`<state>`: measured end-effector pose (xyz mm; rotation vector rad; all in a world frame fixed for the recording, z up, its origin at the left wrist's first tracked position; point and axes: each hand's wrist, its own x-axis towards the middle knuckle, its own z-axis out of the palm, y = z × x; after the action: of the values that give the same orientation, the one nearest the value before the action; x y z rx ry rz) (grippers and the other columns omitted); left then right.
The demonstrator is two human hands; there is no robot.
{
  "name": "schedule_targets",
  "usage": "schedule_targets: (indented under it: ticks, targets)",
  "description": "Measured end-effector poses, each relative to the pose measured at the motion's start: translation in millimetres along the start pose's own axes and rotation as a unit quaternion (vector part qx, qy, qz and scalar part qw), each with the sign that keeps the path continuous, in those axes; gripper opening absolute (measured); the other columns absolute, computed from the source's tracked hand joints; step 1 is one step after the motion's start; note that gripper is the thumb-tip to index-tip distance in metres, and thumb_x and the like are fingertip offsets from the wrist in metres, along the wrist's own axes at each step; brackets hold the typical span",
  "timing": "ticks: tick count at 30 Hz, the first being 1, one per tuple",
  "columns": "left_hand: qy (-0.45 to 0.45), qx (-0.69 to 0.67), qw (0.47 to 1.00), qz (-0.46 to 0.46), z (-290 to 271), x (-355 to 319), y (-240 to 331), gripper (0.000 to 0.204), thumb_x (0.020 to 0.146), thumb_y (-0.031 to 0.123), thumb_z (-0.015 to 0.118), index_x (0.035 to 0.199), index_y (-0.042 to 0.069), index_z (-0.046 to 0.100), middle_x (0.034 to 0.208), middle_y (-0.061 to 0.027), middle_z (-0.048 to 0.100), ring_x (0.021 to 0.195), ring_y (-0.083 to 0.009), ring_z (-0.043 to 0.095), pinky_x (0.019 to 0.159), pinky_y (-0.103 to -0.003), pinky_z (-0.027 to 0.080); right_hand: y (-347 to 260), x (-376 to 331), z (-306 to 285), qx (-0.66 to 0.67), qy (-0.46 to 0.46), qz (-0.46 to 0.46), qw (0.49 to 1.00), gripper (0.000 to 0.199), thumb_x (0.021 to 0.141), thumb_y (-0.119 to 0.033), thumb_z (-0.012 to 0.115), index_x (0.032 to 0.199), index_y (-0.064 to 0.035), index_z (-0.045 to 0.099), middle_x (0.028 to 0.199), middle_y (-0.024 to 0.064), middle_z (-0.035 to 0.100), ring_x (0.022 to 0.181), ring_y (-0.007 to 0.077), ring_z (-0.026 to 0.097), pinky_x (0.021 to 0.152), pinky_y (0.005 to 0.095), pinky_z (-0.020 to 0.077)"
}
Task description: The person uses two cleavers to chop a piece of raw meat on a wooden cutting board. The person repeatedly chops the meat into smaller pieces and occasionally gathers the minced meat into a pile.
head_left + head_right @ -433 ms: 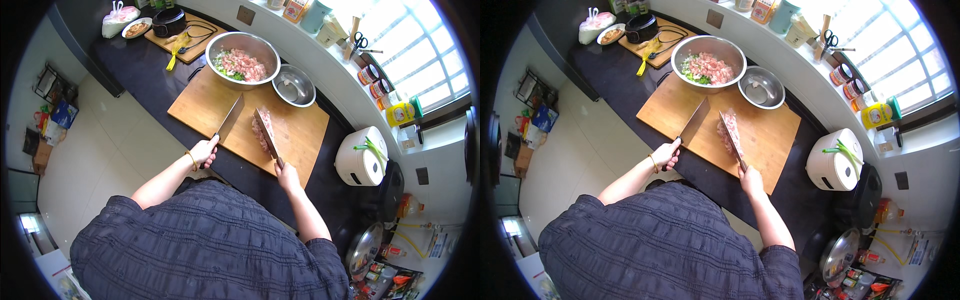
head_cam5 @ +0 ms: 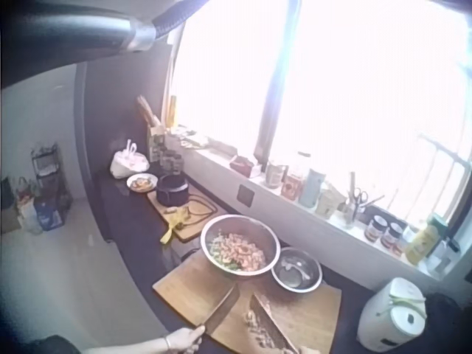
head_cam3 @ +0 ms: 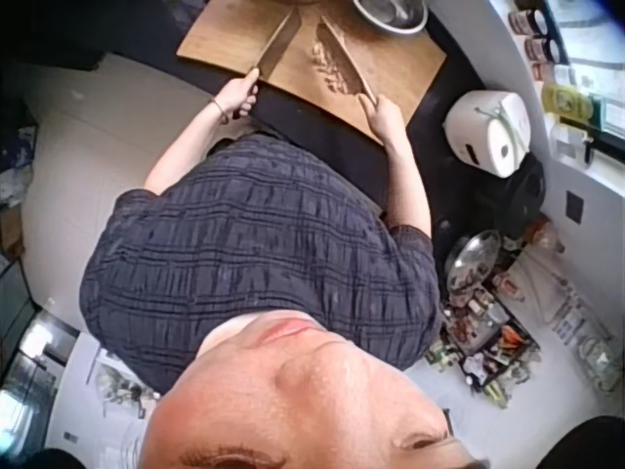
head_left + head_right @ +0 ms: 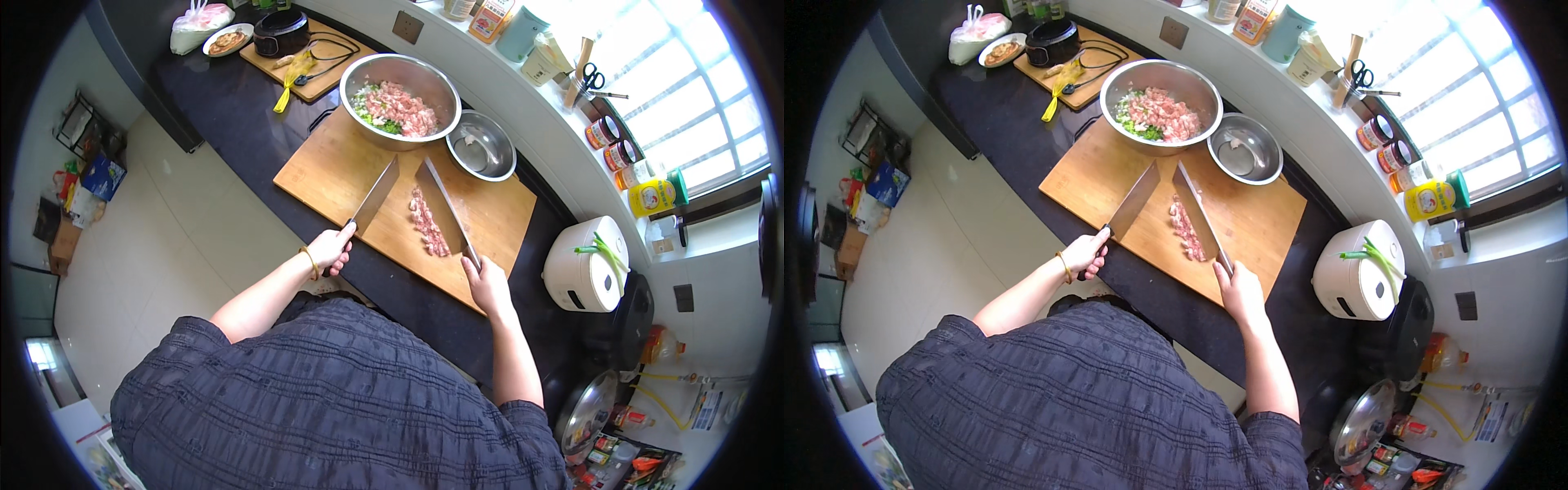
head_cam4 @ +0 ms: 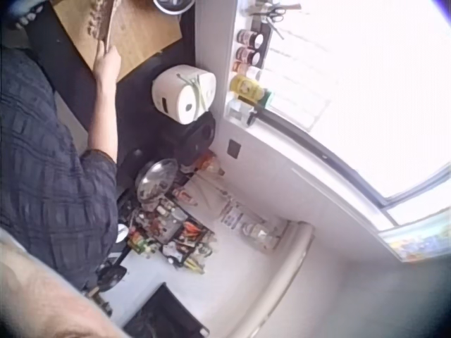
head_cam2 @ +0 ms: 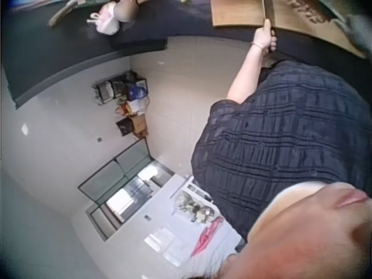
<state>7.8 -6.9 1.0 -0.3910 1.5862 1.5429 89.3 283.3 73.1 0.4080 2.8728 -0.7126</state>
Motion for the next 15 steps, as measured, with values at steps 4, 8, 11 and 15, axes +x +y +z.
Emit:
schedule_targets:
  ticks: [4,8,11,15]
  targets:
    - [-0.008,-0.010,1.000,0.003,1.7,1.2,-1.2,0.047,0.086,0.054,0.039,0.069,0.010,0.040,0.050,0.0014,0.037,0.037,-0.0068,0.030,0.033,-0.023,0.027,46.9,2.7,69.0,-0.023,0.029,0.051,0.998,0.044,0.083,-0.039,0.051,0.080,0.0044,0.054,0.076,0.0280,0.058,0.078,0.0420,0.057,0.068,0.0449,0.0454]
    - [0.000,-0.006,1.000,0.005,-1.5,0.2,-4.8,0.047,0.086,0.053,0.039,0.069,0.010,0.040,0.049,0.0015,0.037,0.036,-0.0067,0.030,0.033,-0.023,0.027,19.6,18.2,11.2,0.006,-0.055,0.070,0.996,0.045,0.084,-0.039,0.051,0.084,0.0048,0.059,0.077,0.0261,0.059,0.078,0.0398,0.058,0.069,0.0423,0.0450]
    - [0.002,-0.002,1.000,0.012,-0.7,1.8,-0.9,0.047,0.086,0.053,0.039,0.069,0.010,0.039,0.049,0.0014,0.037,0.036,-0.0068,0.030,0.033,-0.023,0.027,4.8,13.7,3.4,0.098,0.083,0.001,0.992,0.037,0.086,-0.034,0.051,0.092,0.0011,0.059,0.078,0.0229,0.060,0.078,0.0377,0.059,0.068,0.0404,0.0453]
    - [-0.005,-0.002,1.000,0.011,1.8,0.4,1.2,0.047,0.086,0.053,0.039,0.069,0.009,0.039,0.049,0.0013,0.036,0.036,-0.0071,0.030,0.032,-0.023,0.027,52.9,31.7,57.3,-0.003,-0.002,0.074,0.997,0.046,0.084,-0.040,0.051,0.084,0.0048,0.058,0.071,0.0277,0.058,0.076,0.0424,0.058,0.068,0.0436,0.0461]
